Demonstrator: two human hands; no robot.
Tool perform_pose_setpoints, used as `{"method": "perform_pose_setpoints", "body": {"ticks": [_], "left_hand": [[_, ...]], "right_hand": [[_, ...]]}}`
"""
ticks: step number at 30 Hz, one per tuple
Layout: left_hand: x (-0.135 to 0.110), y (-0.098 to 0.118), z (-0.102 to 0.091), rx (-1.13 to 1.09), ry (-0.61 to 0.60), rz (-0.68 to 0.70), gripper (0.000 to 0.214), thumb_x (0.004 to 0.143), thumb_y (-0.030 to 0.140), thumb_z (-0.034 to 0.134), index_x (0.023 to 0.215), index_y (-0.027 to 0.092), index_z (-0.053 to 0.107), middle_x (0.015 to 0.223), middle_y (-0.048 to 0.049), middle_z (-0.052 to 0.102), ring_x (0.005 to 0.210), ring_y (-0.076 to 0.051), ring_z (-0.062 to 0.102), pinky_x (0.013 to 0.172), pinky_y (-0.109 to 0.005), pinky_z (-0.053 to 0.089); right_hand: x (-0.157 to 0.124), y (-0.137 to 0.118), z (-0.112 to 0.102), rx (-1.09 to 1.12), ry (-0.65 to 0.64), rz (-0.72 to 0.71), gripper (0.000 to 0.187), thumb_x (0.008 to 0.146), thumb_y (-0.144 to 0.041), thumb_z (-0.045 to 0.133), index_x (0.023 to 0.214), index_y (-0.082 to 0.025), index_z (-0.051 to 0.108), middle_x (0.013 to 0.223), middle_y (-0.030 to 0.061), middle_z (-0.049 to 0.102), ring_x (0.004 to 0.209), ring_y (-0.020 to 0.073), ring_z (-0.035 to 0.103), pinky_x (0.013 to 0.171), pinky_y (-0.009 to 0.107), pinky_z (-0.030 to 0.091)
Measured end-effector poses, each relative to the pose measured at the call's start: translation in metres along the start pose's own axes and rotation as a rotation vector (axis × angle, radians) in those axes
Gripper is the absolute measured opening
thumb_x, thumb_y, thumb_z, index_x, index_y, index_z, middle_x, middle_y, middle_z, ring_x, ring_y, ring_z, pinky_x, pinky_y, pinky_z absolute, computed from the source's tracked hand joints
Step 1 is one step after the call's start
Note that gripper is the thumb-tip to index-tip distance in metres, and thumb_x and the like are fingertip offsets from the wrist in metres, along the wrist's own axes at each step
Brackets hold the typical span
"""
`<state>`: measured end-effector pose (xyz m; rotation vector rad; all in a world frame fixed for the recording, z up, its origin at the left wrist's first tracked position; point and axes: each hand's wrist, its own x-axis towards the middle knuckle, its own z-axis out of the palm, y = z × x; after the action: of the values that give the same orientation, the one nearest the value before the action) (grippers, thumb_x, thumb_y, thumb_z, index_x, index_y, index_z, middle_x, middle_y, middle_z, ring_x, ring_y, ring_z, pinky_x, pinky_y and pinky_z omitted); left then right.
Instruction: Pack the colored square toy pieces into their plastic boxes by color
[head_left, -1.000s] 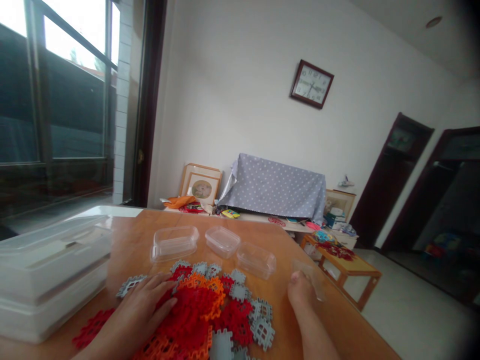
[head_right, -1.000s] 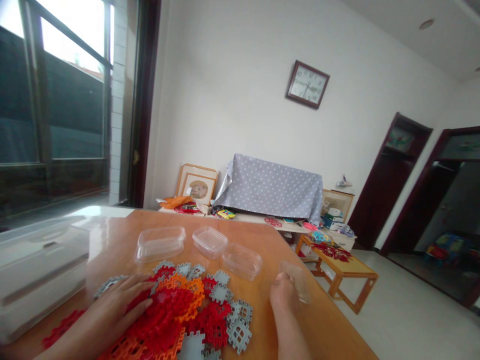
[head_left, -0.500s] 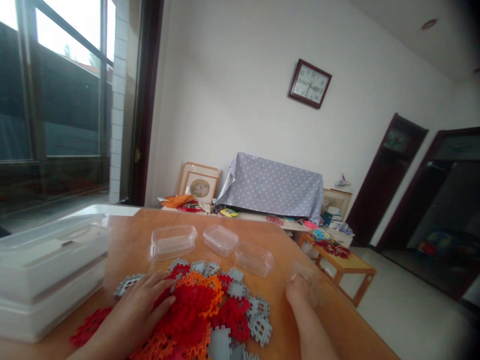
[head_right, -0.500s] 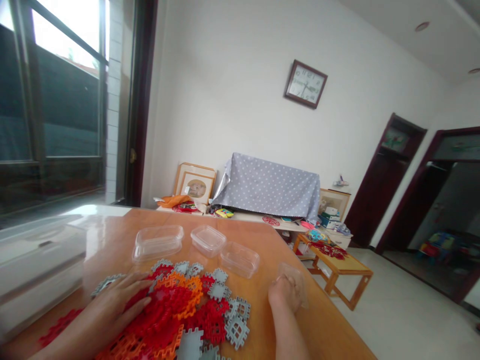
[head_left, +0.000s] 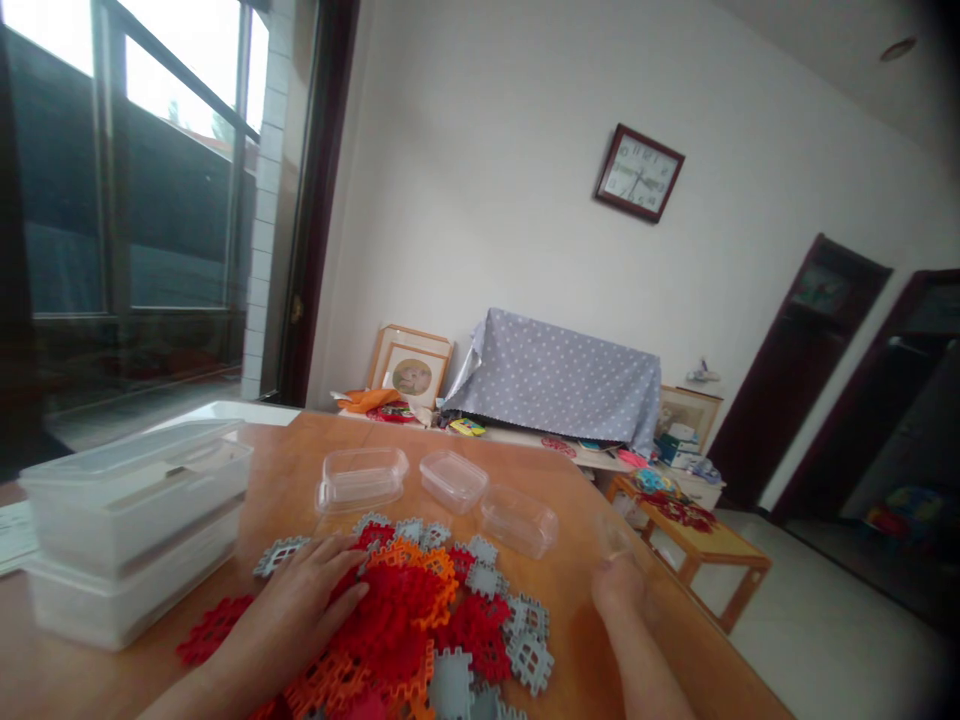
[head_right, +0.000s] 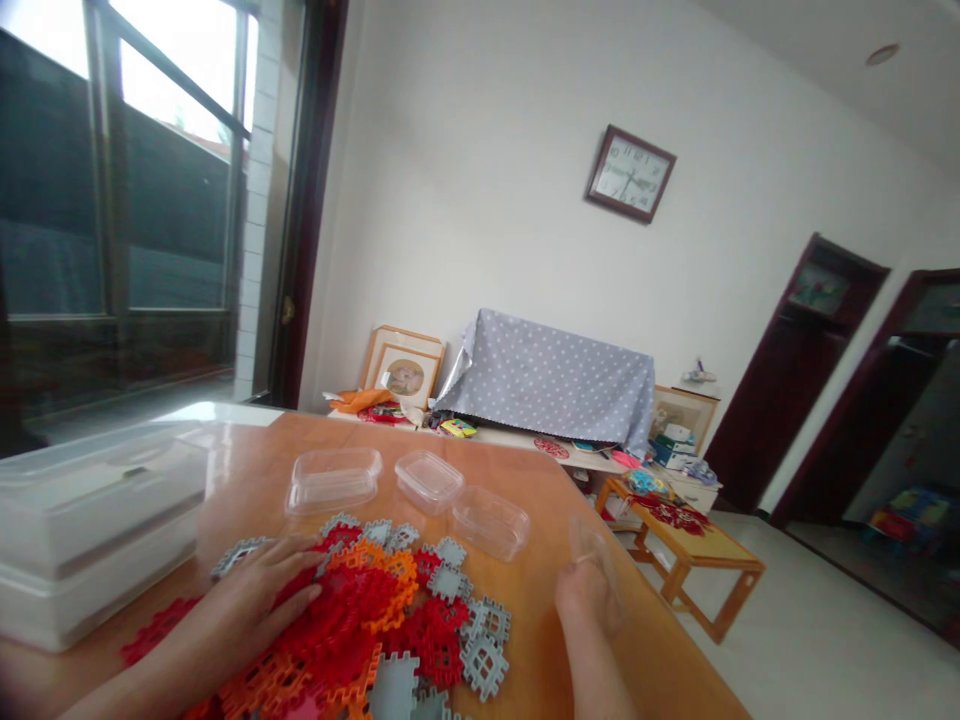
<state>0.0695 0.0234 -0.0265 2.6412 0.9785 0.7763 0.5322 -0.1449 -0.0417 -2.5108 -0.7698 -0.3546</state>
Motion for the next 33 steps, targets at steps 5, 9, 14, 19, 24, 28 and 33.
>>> {"method": "perform_pose_setpoints", "body": {"ticks": [5,9,14,19,24,28,33], "left_hand": [[-0.001,0.002,0.0,-0.008,-0.006,-0.024,0.035,0.096,0.044,0.054,0.123,0.032,0.072,0.13,-0.0071,0.067,0.119,-0.029,0.062,0.107,-0.044,0.047],[-0.002,0.007,-0.004,-0.018,-0.02,-0.029,0.035,0.097,0.042,0.052,0.123,0.031,0.072,0.13,-0.0076,0.067,0.12,-0.029,0.061,0.107,-0.044,0.046],[-0.002,0.013,-0.011,-0.064,-0.014,-0.031,0.033,0.096,0.041,0.054,0.12,0.029,0.072,0.128,-0.009,0.068,0.118,-0.029,0.06,0.106,-0.043,0.046],[-0.002,0.015,-0.011,-0.076,-0.015,-0.037,0.032,0.095,0.041,0.053,0.117,0.027,0.073,0.126,-0.0096,0.068,0.116,-0.029,0.06,0.105,-0.042,0.045],[-0.003,0.018,-0.016,-0.066,-0.017,-0.047,0.032,0.096,0.041,0.053,0.118,0.029,0.072,0.129,-0.008,0.067,0.119,-0.029,0.06,0.106,-0.044,0.045],[-0.003,0.021,-0.026,-0.08,0.008,-0.088,0.033,0.098,0.044,0.05,0.118,0.029,0.072,0.13,-0.0082,0.068,0.119,-0.029,0.061,0.106,-0.044,0.045],[-0.005,0.018,-0.025,-0.07,0.011,-0.181,0.042,0.099,0.052,0.047,0.12,0.025,0.07,0.125,-0.0104,0.07,0.115,-0.03,0.064,0.103,-0.043,0.047]], "right_hand": [[-0.012,-0.033,-0.017,-0.048,0.036,-0.069,0.036,0.102,-0.035,0.032,0.11,-0.021,0.064,0.092,0.0123,0.075,0.072,0.0251,0.071,0.06,0.032,0.043],[-0.03,-0.06,-0.013,-0.04,0.015,-0.249,0.027,0.105,-0.034,0.036,0.107,-0.024,0.061,0.093,0.0063,0.075,0.075,0.0201,0.069,0.061,0.028,0.036],[-0.047,-0.064,0.001,-0.009,-0.034,-0.423,0.023,0.104,-0.029,0.039,0.099,-0.023,0.061,0.081,0.0038,0.073,0.069,0.0182,0.067,0.058,0.026,0.032],[-0.047,-0.057,0.007,0.042,-0.075,-0.445,0.023,0.102,-0.029,0.038,0.097,-0.025,0.06,0.085,0.0034,0.073,0.074,0.0189,0.069,0.061,0.026,0.037],[-0.046,-0.054,0.013,0.084,-0.103,-0.437,0.028,0.102,-0.029,0.03,0.108,-0.024,0.057,0.098,0.0067,0.075,0.089,0.0214,0.072,0.072,0.028,0.046],[-0.05,-0.059,0.004,0.188,-0.106,-0.395,0.031,0.099,-0.037,0.035,0.115,-0.024,0.058,0.114,0.0099,0.073,0.102,0.0247,0.071,0.082,0.032,0.05],[-0.078,-0.101,-0.025,0.437,-0.301,-0.566,0.039,0.099,-0.052,0.04,0.099,-0.024,0.068,0.097,0.0069,0.074,0.09,0.0241,0.069,0.082,0.033,0.052]]}}
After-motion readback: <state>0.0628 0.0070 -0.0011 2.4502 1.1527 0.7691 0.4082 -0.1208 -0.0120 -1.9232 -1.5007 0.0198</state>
